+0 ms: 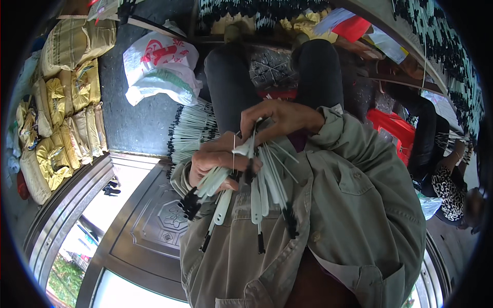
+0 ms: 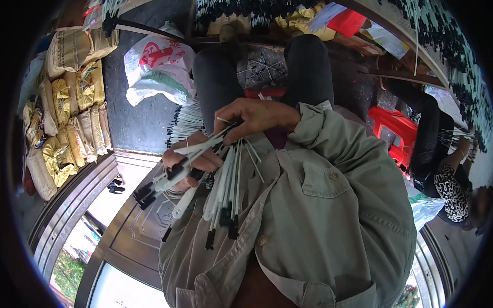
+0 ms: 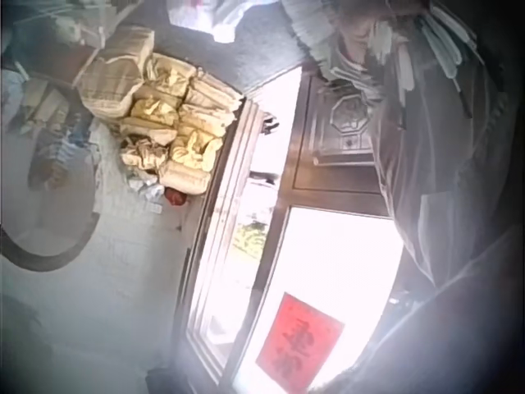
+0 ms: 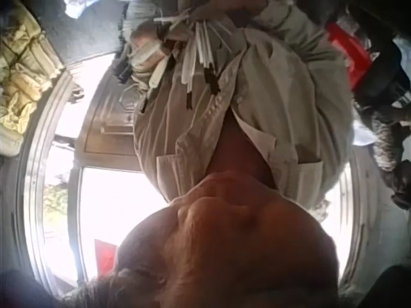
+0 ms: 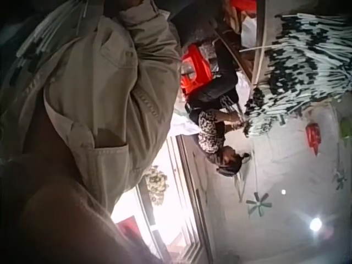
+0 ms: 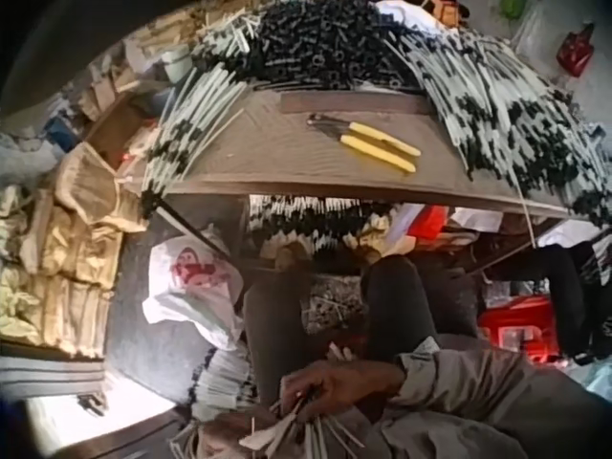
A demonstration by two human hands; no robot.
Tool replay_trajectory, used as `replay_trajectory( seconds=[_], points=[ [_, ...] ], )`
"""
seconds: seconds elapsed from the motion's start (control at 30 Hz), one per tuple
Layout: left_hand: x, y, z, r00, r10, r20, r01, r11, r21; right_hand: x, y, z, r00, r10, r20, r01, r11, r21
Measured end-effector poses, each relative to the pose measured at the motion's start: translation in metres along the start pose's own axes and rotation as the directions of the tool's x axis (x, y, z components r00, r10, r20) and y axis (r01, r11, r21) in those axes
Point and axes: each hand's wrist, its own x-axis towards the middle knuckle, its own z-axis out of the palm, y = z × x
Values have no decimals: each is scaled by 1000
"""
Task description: Assembling white plastic fan blades into a black central hub and securing them using pliers.
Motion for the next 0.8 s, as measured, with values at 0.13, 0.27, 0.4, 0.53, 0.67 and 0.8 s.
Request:
replay_trajectory(
  seconds=[0.13,0.27,0.4,0.53,0.67,0.8],
  points=[
    [19,6,-8,975,-84,207,82,996,18,-13,2,-5,994,-40,-102,37,999,-28],
    [27,12,-3,965,-48,259,30,997,73,-27,18,-10,947,-125,-295,103,991,-89],
    [31,17,-5,917,-168,362,111,979,173,-29,27,-8,939,-120,-322,174,974,145],
    [32,18,-11,925,-216,312,155,965,211,-30,34,-10,936,-38,-349,159,933,324],
    [12,8,-7,988,-135,74,125,985,119,-30,32,-8,917,18,-398,175,880,442],
    [18,2,-16,976,-202,84,193,975,110,-22,7,-2,959,-72,-275,94,993,66]
  ],
)
